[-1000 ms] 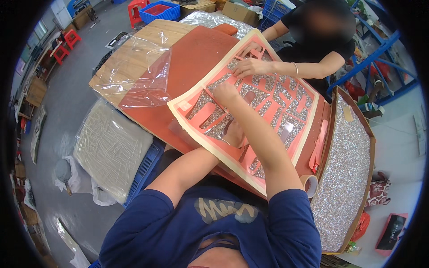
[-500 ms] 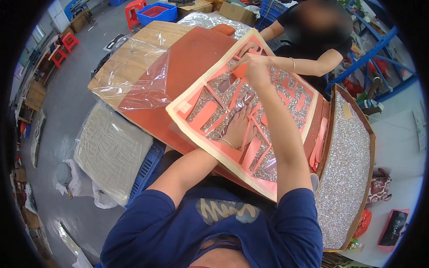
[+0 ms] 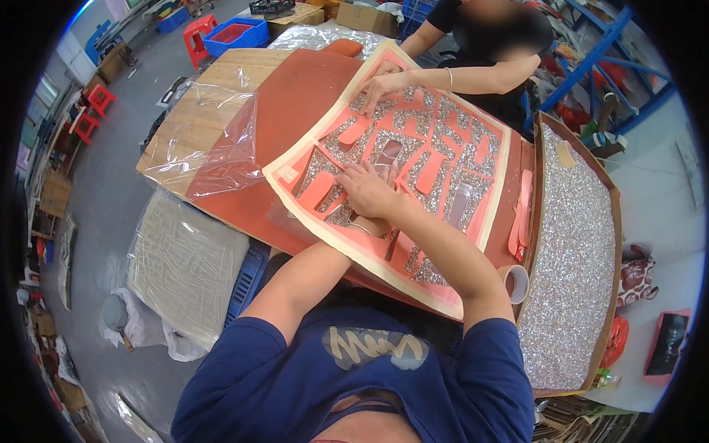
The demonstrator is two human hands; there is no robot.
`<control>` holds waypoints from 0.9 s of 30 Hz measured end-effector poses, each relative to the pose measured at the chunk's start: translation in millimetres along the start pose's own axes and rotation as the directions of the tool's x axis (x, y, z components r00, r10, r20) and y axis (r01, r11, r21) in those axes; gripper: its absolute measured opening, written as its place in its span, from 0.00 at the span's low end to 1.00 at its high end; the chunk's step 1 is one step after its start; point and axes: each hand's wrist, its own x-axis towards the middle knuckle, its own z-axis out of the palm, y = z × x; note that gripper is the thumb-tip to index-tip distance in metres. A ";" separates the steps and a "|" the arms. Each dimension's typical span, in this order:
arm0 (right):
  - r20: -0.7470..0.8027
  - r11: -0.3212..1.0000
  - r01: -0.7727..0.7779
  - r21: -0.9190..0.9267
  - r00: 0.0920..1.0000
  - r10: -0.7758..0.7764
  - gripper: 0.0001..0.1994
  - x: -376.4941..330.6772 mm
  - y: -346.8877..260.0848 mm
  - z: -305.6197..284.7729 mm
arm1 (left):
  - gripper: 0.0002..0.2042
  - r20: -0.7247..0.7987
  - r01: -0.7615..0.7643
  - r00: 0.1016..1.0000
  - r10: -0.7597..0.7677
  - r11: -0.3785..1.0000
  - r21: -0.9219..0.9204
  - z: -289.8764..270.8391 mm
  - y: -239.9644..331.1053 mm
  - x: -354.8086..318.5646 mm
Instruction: The recorder applies glitter to shoe patterns by pressing them into a glitter-filled tray and then peeling off the excess film.
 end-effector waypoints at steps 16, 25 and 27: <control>-0.190 0.386 -0.025 0.922 0.839 0.509 0.18 31.8 134.2 -113.6 | 0.23 -0.050 0.075 0.996 -0.069 0.986 0.146 1.0 -16.2 17.3; -0.105 0.688 -0.425 0.588 0.803 0.586 0.16 -45.4 8.3 -65.8 | 0.10 0.145 0.338 0.924 -0.353 0.582 -0.740 -61.5 -26.3 38.8; -0.103 0.737 -0.428 0.524 0.827 0.553 0.16 -61.2 -6.3 -66.1 | 0.08 0.445 0.272 0.745 -0.497 -0.383 -0.883 -54.5 -52.1 39.1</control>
